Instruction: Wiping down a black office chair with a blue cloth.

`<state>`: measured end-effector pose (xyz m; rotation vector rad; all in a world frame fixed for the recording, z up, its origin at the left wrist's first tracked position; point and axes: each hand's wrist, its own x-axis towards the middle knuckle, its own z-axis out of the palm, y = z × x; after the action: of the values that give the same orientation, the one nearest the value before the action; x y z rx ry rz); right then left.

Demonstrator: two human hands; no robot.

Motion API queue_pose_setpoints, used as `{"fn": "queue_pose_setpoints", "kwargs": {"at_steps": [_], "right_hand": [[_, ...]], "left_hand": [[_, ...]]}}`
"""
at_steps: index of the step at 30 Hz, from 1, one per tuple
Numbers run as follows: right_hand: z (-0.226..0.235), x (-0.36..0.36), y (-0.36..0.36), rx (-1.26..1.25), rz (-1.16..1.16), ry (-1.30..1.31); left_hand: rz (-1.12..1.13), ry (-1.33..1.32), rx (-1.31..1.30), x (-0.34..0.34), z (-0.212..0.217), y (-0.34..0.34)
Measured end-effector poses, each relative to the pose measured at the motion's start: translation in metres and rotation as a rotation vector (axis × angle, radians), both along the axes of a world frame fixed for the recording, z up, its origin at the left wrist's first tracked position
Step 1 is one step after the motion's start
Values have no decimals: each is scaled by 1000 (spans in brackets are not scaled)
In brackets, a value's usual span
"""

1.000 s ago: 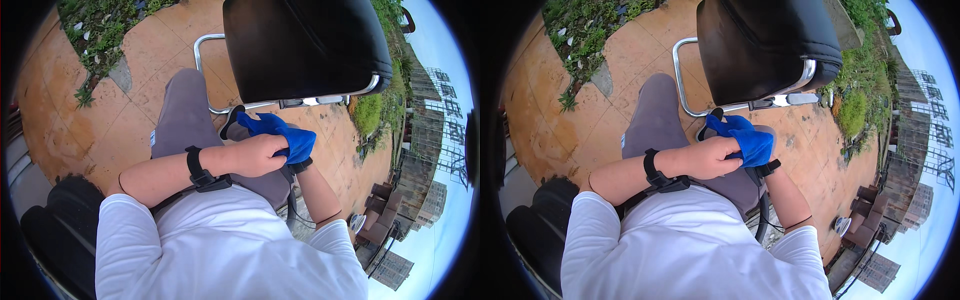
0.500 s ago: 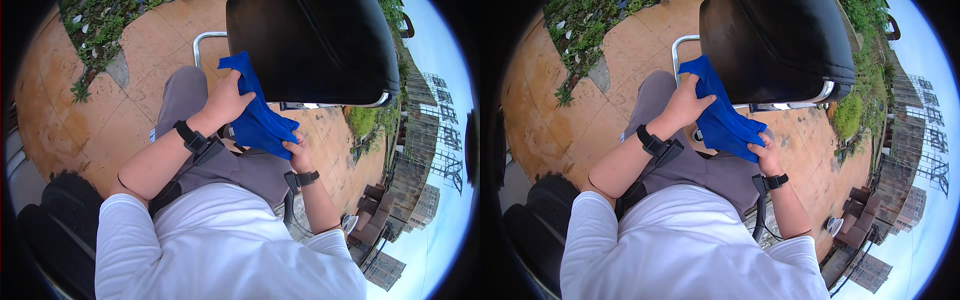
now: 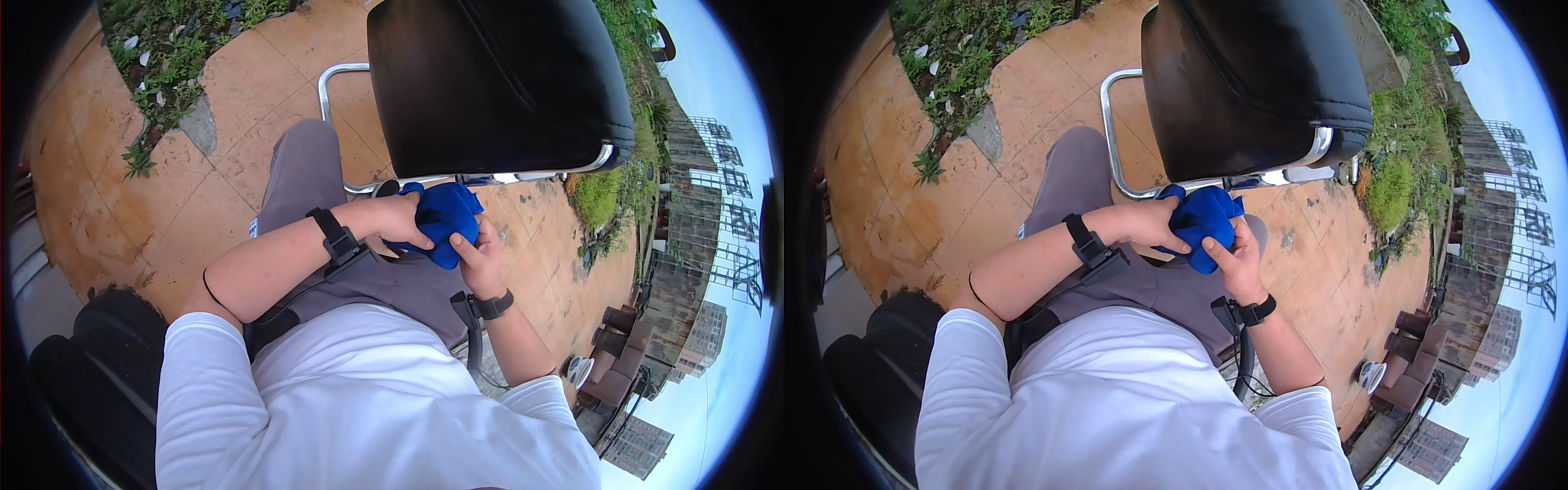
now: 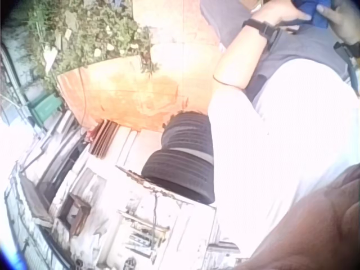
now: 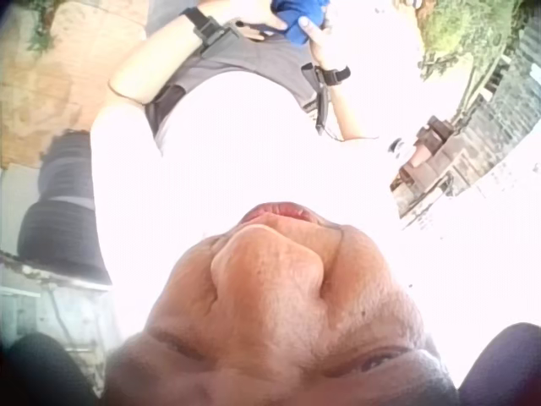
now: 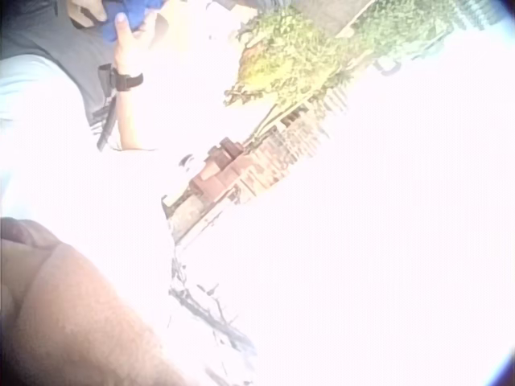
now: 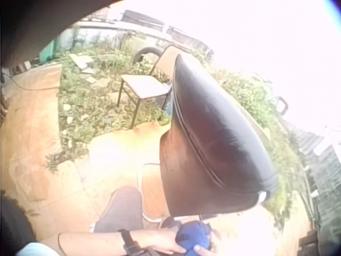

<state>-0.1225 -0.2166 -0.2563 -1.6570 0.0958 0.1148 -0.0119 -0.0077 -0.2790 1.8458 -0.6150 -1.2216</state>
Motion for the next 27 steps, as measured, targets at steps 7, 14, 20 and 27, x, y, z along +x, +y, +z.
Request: {"fn": "queue_pose_setpoints", "kwargs": {"at_steps": [7,14,20,27], "right_hand": [[12,3,-1,229,221,324],[28,20,4,-423,467,92],[17,71,-78,-830,-208,-503],[-56,150,-200,-1404,-152,-256]], "left_hand": [[497,848,-453,-2,-46,-18],[756,876,-276,5,-82,-55],[1239,862,-666,2,-58,-60],[1487,338,-786,13,-11,-94]]}}
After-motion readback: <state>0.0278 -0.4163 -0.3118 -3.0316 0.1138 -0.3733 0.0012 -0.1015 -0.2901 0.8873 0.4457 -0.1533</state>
